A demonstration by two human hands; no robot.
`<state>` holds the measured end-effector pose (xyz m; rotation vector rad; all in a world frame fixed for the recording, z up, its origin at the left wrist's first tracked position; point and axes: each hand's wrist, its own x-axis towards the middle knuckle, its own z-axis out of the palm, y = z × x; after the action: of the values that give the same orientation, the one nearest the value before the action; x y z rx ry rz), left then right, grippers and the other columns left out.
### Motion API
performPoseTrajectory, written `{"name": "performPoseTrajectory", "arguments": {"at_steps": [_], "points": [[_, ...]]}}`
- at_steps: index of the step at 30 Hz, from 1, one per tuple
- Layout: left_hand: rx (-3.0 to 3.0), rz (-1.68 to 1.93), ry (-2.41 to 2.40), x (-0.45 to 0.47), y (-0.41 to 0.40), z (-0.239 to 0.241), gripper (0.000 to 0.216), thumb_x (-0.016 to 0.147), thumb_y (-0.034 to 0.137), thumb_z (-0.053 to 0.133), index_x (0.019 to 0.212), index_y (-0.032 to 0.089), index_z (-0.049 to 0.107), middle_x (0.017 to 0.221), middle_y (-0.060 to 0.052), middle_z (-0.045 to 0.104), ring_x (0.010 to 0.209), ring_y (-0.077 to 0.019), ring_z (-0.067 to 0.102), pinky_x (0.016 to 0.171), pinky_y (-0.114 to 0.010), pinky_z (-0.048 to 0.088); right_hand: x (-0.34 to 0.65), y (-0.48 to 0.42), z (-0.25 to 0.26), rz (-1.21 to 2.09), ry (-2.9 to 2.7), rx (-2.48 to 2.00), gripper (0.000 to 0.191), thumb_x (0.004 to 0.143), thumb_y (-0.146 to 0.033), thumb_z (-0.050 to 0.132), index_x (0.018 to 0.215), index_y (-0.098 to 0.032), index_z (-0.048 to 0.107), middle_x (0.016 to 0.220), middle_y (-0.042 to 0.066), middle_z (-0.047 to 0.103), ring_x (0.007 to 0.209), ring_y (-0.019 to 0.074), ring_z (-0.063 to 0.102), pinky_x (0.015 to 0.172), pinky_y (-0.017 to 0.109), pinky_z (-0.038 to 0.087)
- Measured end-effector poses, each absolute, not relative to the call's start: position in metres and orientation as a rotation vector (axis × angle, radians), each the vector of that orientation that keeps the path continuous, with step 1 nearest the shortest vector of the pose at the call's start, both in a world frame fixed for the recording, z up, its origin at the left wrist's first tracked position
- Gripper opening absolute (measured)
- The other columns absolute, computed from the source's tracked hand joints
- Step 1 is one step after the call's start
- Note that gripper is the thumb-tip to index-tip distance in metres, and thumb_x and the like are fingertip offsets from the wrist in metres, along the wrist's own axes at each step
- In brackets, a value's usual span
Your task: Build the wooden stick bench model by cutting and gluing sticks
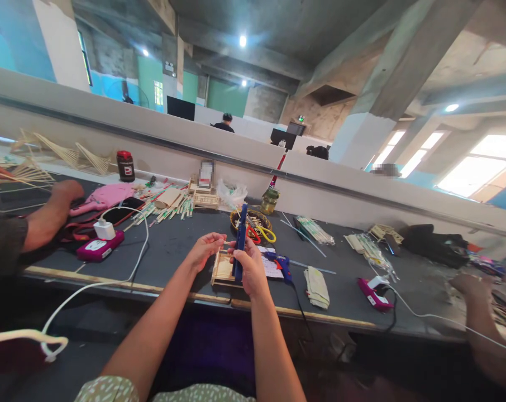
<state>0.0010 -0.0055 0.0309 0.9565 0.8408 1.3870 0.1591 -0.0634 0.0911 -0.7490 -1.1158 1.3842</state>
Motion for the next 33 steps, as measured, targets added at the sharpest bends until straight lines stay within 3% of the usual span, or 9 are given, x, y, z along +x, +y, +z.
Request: {"name": "performPoseTrajectory", "arguments": {"at_steps": [4,8,14,19,33], "points": [[0.992,1.653,0.835,0.001,-0.005,0.045,0.03,0.065,0.036,0.083,0.081,0.016,0.066,0.094,-0.006,0.073,0.083,-0.0156,0.066,0.081,-0.028,0.049,0.164,-0.064,0.094,1.151,-1.268,-0.868,0.048,0.066,-0.022,0.055,0.114,-0.02,0.056,0.095,0.002,0.063,0.08,0.0156,0.059,0.066,0.026,0.048],[1.066,1.75,0.801,0.004,-0.008,0.063,0.033,0.068,0.037,0.081,0.09,0.017,0.068,0.082,-0.002,0.07,0.072,-0.0155,0.067,0.078,-0.032,0.053,0.173,-0.06,0.095,0.578,-1.618,-1.101,0.064,0.069,-0.022,0.058,0.132,-0.018,0.049,0.115,0.009,0.06,0.096,0.0214,0.058,0.085,0.035,0.048],[1.07,1.774,0.732,0.013,-0.011,0.07,0.044,0.062,0.033,0.085,0.101,0.018,0.072,0.079,0.0,0.068,0.069,-0.0126,0.064,0.075,-0.03,0.053,0.182,-0.06,0.087,0.096,-1.91,-1.336,0.068,0.073,-0.028,0.062,0.137,-0.015,0.044,0.114,0.013,0.059,0.099,0.0259,0.058,0.086,0.038,0.049],[1.088,1.736,0.717,0.013,-0.012,0.067,0.034,0.059,0.034,0.086,0.084,0.015,0.074,0.077,-0.003,0.071,0.066,-0.0133,0.061,0.068,-0.028,0.051,0.184,-0.068,0.087,-0.069,-2.052,-1.342,0.066,0.074,-0.027,0.061,0.136,-0.015,0.044,0.113,0.013,0.058,0.105,0.0271,0.055,0.092,0.038,0.045],[1.166,1.676,0.754,0.009,-0.017,0.066,0.025,0.058,0.026,0.084,0.08,0.018,0.077,0.079,-0.002,0.073,0.07,-0.0138,0.059,0.069,-0.025,0.047,0.184,-0.07,0.086,-0.132,-2.121,-1.324,0.065,0.074,-0.027,0.061,0.136,-0.015,0.043,0.112,0.012,0.056,0.102,0.0266,0.053,0.091,0.038,0.045]]}}
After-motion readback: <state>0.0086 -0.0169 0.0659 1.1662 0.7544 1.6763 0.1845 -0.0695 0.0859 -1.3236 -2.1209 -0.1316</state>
